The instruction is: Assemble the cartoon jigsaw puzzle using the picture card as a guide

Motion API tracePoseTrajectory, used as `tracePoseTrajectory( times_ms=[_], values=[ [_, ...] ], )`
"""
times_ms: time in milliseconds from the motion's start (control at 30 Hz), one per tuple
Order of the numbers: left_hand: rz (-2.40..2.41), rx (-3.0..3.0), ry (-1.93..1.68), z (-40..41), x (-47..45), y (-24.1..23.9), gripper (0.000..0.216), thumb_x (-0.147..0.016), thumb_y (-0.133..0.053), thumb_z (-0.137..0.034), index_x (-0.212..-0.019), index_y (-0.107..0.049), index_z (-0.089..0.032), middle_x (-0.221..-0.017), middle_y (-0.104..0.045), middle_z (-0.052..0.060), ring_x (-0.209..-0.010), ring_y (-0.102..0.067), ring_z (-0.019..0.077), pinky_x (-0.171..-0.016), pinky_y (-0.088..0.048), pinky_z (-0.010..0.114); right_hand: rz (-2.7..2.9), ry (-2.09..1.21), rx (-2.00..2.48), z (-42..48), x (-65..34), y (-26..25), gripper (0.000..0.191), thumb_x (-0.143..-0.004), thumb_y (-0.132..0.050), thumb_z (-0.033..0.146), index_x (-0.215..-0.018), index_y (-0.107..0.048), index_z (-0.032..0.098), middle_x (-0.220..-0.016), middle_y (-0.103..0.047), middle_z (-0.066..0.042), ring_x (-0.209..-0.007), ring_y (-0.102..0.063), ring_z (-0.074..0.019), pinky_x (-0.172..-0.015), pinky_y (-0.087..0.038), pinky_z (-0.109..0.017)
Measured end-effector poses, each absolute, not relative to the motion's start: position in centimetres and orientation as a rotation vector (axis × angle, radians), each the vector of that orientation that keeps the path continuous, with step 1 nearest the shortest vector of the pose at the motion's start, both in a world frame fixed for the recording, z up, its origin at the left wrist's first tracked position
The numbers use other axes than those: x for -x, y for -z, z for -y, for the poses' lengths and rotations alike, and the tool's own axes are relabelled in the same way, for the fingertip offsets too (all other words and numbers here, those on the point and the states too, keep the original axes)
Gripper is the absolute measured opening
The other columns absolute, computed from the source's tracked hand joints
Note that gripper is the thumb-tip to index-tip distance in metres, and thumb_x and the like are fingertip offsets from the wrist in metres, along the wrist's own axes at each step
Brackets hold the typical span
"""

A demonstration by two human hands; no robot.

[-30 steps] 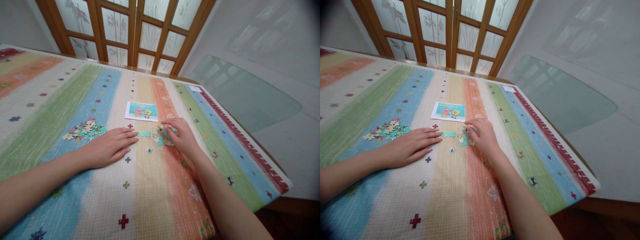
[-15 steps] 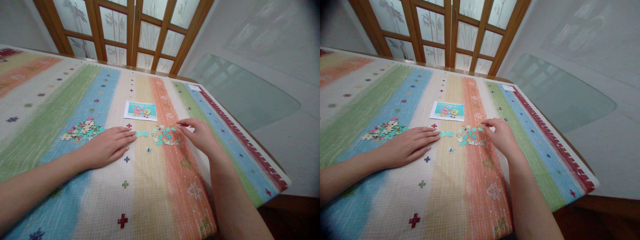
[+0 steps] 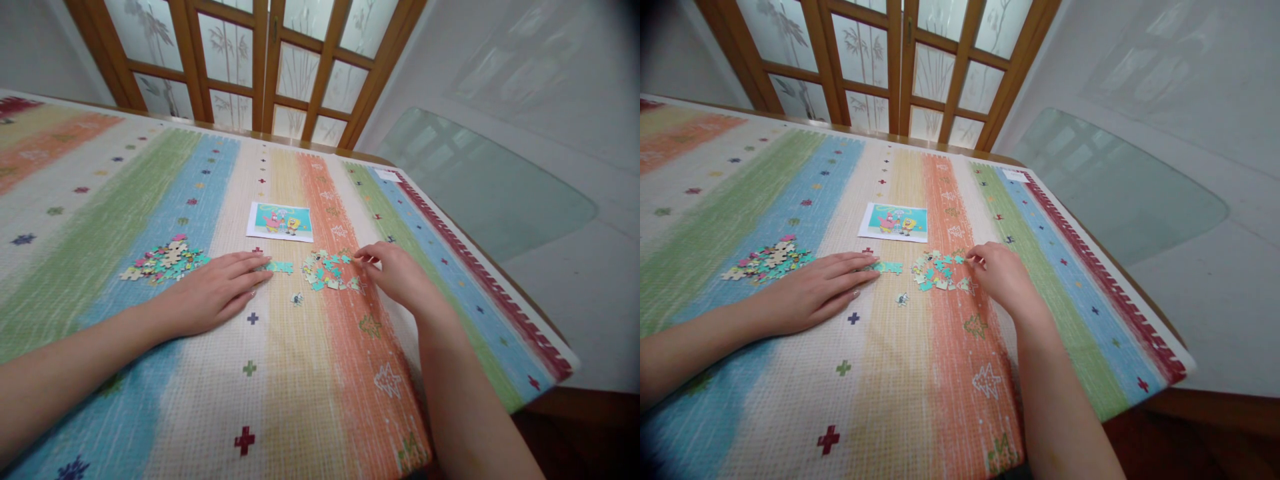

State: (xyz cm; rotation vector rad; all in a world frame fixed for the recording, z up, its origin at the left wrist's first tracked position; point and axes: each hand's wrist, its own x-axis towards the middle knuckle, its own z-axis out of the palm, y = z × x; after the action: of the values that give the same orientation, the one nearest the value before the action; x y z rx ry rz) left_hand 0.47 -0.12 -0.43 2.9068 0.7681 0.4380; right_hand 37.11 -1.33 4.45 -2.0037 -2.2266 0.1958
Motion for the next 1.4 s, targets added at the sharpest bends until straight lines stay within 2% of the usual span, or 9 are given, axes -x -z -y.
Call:
tracePoseTrajectory(
  times_ms=[200,533,767,867,1100,1267,1400],
  values=[
    [-0.750,-2.862,-0.428,0.0,-0.6,0.5,0.042,-0.106,-0.038,-0.030,-0.144,-0.053,-0.021,-0.155,-0.047,0.006,-0.145,-0.041,0.0213,-0.122,-0.031,0.041,2.251,-0.211,1.935,0.8,-37.1,-3.0,0.021,-0.093,-0.060,0.019,-0.106,-0.076,0.019,-0.099,-0.070,-0.013,-0.087,-0.066,-0.0245,-0.083,-0.050,-0.039],
    [-0.756,-2.907,-0.380,0.0,-0.6,0.4,0.044,-0.106,-0.036,-0.032,-0.145,-0.052,-0.020,-0.155,-0.047,0.006,-0.146,-0.040,0.0207,-0.121,-0.034,0.043,2.095,-0.381,1.906,0.0,-37.7,-1.8,0.012,-0.088,-0.065,0.020,-0.093,-0.075,0.018,-0.095,-0.067,-0.009,-0.081,-0.063,-0.0203,-0.076,-0.049,-0.034],
    [-0.760,-2.881,-0.405,0.0,-0.6,0.5,0.043,-0.106,-0.036,-0.031,-0.144,-0.053,-0.020,-0.154,-0.048,0.006,-0.146,-0.040,0.0206,-0.122,-0.034,0.043,1.861,-0.569,1.969,-0.1,-37.5,-2.1,0.005,-0.079,-0.072,0.021,-0.083,-0.072,0.018,-0.083,-0.070,-0.006,-0.073,-0.063,-0.0192,-0.068,-0.047,-0.032],
    [-0.765,-2.865,-0.421,0.0,-0.6,0.6,0.043,-0.106,-0.037,-0.031,-0.144,-0.053,-0.021,-0.154,-0.049,0.006,-0.145,-0.041,0.0207,-0.122,-0.033,0.042,1.794,-0.659,1.948,-0.1,-37.4,-2.3,0.007,-0.076,-0.072,0.023,-0.081,-0.069,0.020,-0.075,-0.070,-0.004,-0.067,-0.062,-0.0181,-0.063,-0.046,-0.031],
    [-0.757,-2.849,-0.423,0.0,-0.5,0.5,0.043,-0.106,-0.038,-0.032,-0.144,-0.053,-0.021,-0.154,-0.048,0.006,-0.145,-0.041,0.0208,-0.123,-0.031,0.042,1.812,-0.698,1.805,0.0,-37.0,-2.0,0.010,-0.076,-0.068,0.029,-0.080,-0.065,0.020,-0.073,-0.069,-0.003,-0.064,-0.060,-0.0163,-0.059,-0.046,-0.029],
    [-0.764,-2.821,-0.433,0.1,-0.5,0.5,0.042,-0.105,-0.039,-0.032,-0.144,-0.053,-0.023,-0.155,-0.048,0.006,-0.145,-0.041,0.0214,-0.123,-0.031,0.042,1.878,-0.686,1.802,0.2,-36.8,-2.1,0.012,-0.079,-0.066,0.026,-0.087,-0.073,0.020,-0.074,-0.072,-0.004,-0.064,-0.062,-0.0168,-0.060,-0.047,-0.030],
    [-0.765,-2.824,-0.426,0.1,-0.6,0.4,0.042,-0.105,-0.039,-0.031,-0.143,-0.054,-0.022,-0.154,-0.049,0.006,-0.145,-0.041,0.0211,-0.123,-0.031,0.042,1.924,-0.666,1.830,0.3,-36.9,-2.4,0.021,-0.085,-0.063,0.037,-0.085,-0.077,0.020,-0.068,-0.071,-0.004,-0.061,-0.061,-0.0172,-0.057,-0.044,-0.030]
  ],
)
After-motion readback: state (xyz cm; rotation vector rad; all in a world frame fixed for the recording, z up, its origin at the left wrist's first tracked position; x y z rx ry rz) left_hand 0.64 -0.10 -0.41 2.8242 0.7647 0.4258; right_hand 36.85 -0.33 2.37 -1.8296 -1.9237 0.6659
